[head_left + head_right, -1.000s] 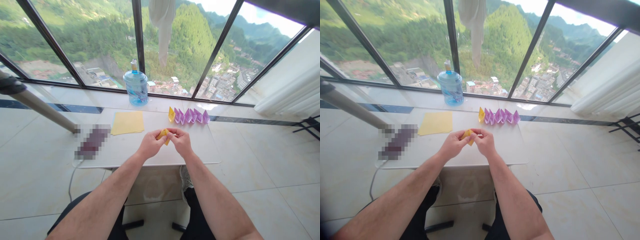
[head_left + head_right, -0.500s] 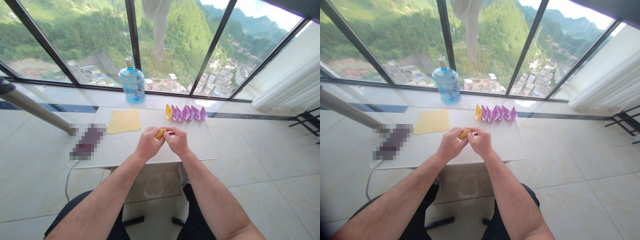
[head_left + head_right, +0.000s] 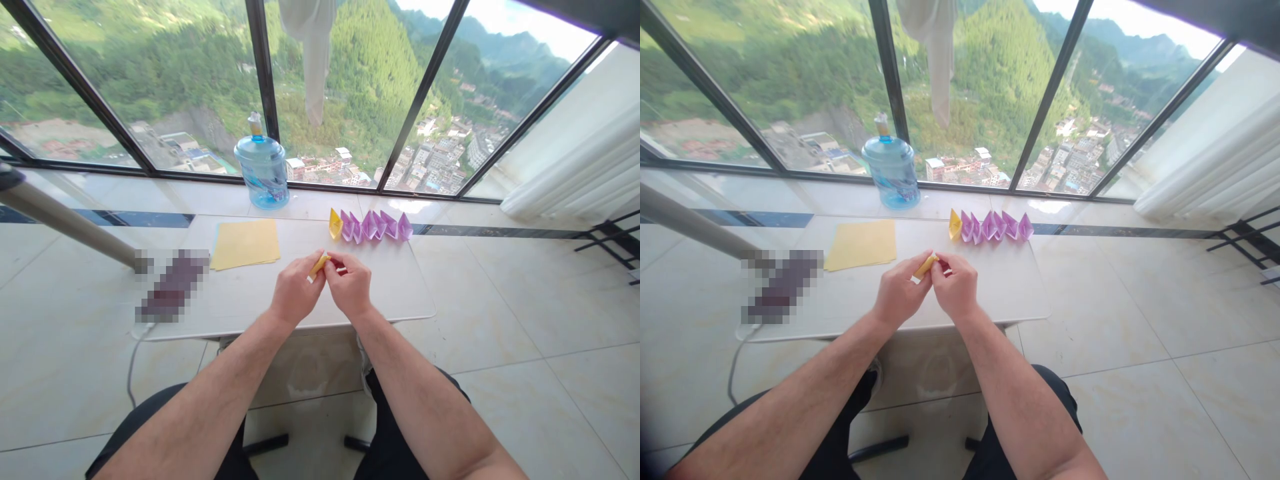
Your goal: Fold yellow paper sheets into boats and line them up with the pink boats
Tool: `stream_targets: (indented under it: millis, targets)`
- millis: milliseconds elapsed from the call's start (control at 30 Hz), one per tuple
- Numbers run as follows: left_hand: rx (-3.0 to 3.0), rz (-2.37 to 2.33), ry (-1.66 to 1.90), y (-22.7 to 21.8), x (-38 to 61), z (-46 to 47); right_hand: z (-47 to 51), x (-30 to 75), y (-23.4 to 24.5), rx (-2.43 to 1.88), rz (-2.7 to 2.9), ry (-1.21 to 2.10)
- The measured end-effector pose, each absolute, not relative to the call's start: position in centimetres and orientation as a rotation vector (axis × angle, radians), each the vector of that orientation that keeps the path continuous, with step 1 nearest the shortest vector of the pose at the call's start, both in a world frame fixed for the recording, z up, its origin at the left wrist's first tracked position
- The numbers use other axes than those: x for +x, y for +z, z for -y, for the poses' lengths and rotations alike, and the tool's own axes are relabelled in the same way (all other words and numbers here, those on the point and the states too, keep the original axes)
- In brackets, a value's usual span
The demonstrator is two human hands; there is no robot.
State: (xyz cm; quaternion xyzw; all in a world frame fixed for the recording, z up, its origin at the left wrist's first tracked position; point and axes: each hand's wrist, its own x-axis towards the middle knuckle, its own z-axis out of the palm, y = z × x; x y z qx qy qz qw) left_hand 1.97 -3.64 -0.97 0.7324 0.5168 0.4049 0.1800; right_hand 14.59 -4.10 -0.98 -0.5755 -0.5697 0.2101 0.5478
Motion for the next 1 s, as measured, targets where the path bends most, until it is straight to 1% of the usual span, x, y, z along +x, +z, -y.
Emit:
stream_targets:
  millis: [133,333,533,800,1000]
  targets:
    - [2.092,-1.464,1.203,-1.06,2.09,3.75,4.15,14.2,-0.72,-1.381,1.22,0.573]
    - [2.125,-1.384,1.359,-1.25,2.21,3.48,4.26,14.0,-0.85,-1.319,1.211,0.556]
    - [2.082,-1.356,1.421,-1.14,2.45,3.42,4.12,13.79,-1.4,-1.32,1.071,0.646]
    - [2.096,-1.204,1.482,-1.07,2.78,3.48,4.38,13.71,-0.99,-1.383,1.165,0.414]
    - [2.096,-1.166,1.491,-1.25,2.96,3.53,4.21,13.8,-1.39,-1.397,1.175,0.316]
